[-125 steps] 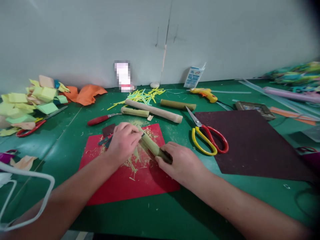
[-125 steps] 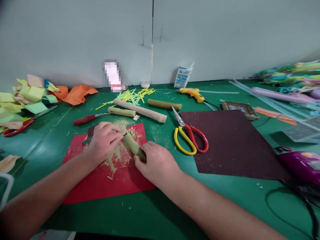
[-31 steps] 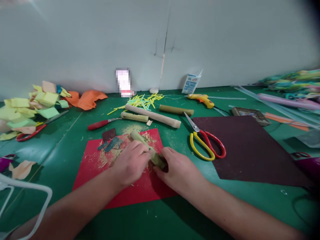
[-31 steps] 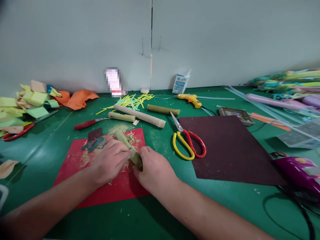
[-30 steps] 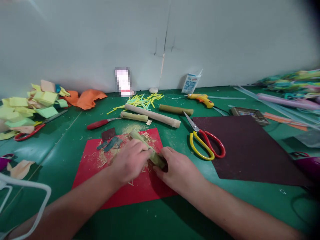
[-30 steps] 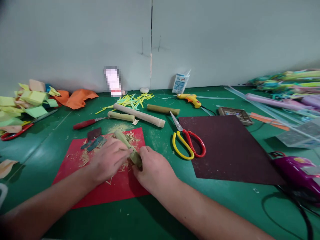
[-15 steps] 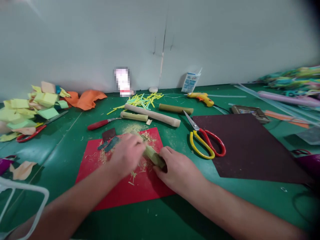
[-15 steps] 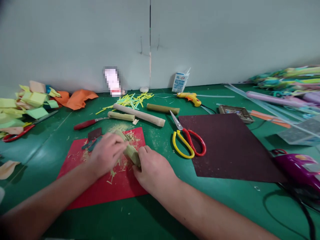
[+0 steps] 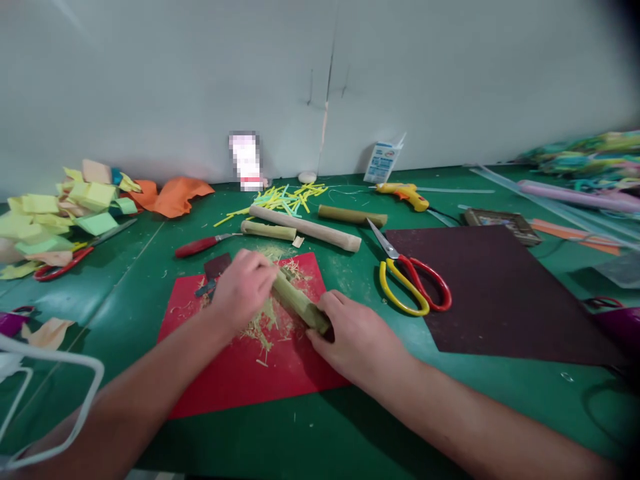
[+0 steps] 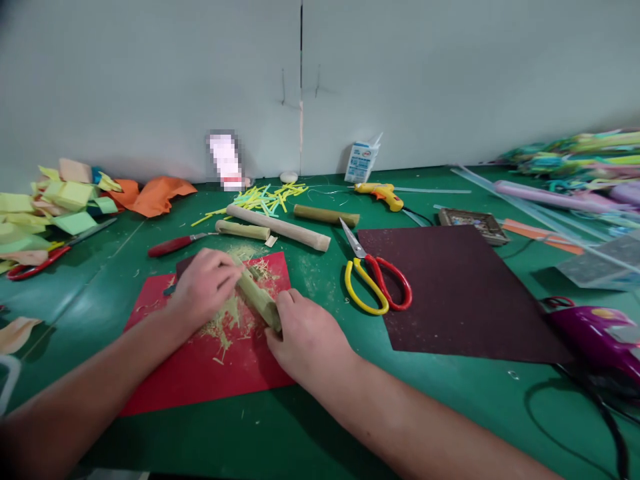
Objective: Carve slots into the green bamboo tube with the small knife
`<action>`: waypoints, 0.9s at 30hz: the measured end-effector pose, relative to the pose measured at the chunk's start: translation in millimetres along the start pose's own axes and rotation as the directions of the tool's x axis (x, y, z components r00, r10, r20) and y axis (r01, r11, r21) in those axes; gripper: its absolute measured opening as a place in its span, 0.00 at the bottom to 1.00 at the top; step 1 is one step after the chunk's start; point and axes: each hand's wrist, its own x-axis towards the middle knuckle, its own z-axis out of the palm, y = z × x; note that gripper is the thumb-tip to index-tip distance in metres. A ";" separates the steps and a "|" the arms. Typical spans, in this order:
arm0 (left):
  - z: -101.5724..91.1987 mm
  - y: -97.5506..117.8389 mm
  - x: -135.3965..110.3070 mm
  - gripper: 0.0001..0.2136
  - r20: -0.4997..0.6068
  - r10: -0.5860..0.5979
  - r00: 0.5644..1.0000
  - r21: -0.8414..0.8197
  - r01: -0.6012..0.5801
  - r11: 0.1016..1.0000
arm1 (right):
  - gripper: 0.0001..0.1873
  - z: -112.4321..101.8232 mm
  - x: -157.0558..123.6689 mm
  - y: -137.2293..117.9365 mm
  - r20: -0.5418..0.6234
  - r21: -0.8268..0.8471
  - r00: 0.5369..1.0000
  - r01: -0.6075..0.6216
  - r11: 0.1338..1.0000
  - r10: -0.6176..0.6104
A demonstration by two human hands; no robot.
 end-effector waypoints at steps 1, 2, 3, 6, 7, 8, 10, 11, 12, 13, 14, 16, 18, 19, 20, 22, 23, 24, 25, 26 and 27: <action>-0.1 0.8 -0.3 0.11 0.037 0.019 0.999 -0.018 -0.018 1.000 | 0.07 -0.1 0.0 -0.1 0.007 0.006 1.000 -0.001 1.000 0.000; -0.1 1.5 -0.7 0.10 0.069 0.046 0.997 -0.045 -0.042 0.998 | 0.07 -0.2 0.0 -0.2 0.014 0.012 1.000 -0.001 1.000 0.001; -0.3 1.9 -1.0 0.10 0.099 0.060 0.993 -0.067 -0.053 0.996 | 0.07 -0.2 0.0 -0.3 0.017 0.017 1.000 -0.002 1.000 0.001; -0.8 1.6 -1.1 0.09 0.022 0.011 1.000 -0.011 -0.011 1.000 | 0.06 0.2 0.2 -0.6 0.006 0.020 1.000 -0.014 1.000 0.014; -0.9 2.1 -1.1 0.10 0.004 -0.008 1.000 0.018 0.008 1.000 | 0.06 0.6 0.4 -0.8 0.002 0.017 1.000 -0.020 1.000 0.020; -0.9 3.1 -1.2 0.10 0.011 -0.017 1.000 0.035 0.017 0.999 | 0.06 1.1 0.6 -0.9 -0.002 0.014 1.000 -0.024 1.000 0.024; -0.8 5.6 -1.9 0.11 0.087 0.024 0.996 0.006 -0.025 1.000 | 0.06 2.2 0.7 -1.3 -0.012 0.006 1.000 -0.025 1.000 0.025; -0.9 6.1 -2.3 0.11 0.114 0.050 0.992 -0.018 -0.048 0.999 | 0.06 2.6 0.7 -1.5 -0.016 0.003 1.000 -0.025 1.000 0.025; -1.1 5.6 -2.7 0.11 0.115 0.061 0.991 -0.030 -0.058 0.998 | 0.06 2.9 0.7 -1.7 -0.020 0.000 0.999 -0.025 1.000 0.025; -1.3 4.1 -3.0 0.10 0.086 0.051 0.995 -0.024 -0.049 0.999 | 0.06 3.0 0.6 -1.9 -0.025 -0.002 0.999 -0.026 1.000 0.026; -1.4 2.3 -3.3 0.10 0.045 0.027 0.999 -0.006 -0.027 1.000 | 0.06 3.0 0.5 -2.1 -0.029 -0.004 0.999 -0.027 1.000 0.027; -1.2 -0.1 -3.6 0.11 -0.025 -0.011 1.000 0.034 0.012 0.999 | 0.06 2.7 0.3 -2.4 -0.032 -0.010 0.999 -0.026 1.000 0.025; -0.2 1.2 -3.6 0.11 0.022 0.012 1.000 0.023 -0.012 1.000 | 0.05 2.4 0.1 -2.4 -0.027 -0.016 0.999 -0.018 1.000 0.017; 0.3 2.6 -3.4 0.11 0.064 0.043 0.997 -0.004 -0.043 0.999 | 0.05 2.2 0.0 -2.3 -0.024 -0.020 1.000 -0.012 1.000 0.012; 0.8 3.7 -2.8 0.11 0.099 0.070 0.993 -0.032 -0.067 0.997 | 0.05 2.0 0.0 -2.3 -0.022 -0.025 1.000 -0.009 1.000 0.009; 1.1 4.0 -0.9 0.11 0.067 0.058 0.996 -0.036 -0.056 0.998 | 0.05 1.7 -0.2 -2.4 -0.024 -0.043 1.000 -0.003 0.999 0.002; 1.0 3.4 0.0 0.11 0.027 0.026 0.999 -0.012 -0.026 1.000 | 0.05 1.6 -0.3 -2.6 -0.026 -0.053 1.000 -0.001 0.999 0.000; 0.9 3.1 0.5 0.11 -0.012 -0.002 1.000 0.015 0.002 1.000 | 0.05 1.4 -0.5 -2.8 -0.026 -0.060 1.000 0.000 0.998 -0.002; 0.8 3.3 0.5 0.12 -0.023 -0.017 1.000 0.034 0.017 0.999 | 0.05 1.2 -0.7 -2.9 -0.026 -0.065 1.000 0.002 0.998 -0.003; 0.8 4.1 0.0 0.12 -0.003 -0.014 1.000 0.038 0.014 0.999 | 0.04 0.9 -0.9 -3.0 -0.026 -0.067 1.000 0.004 0.998 -0.005; 0.9 5.0 -1.0 0.11 0.037 0.013 0.999 0.021 -0.014 1.000 | 0.04 0.6 -1.1 -3.0 -0.025 -0.066 1.000 0.005 0.998 -0.007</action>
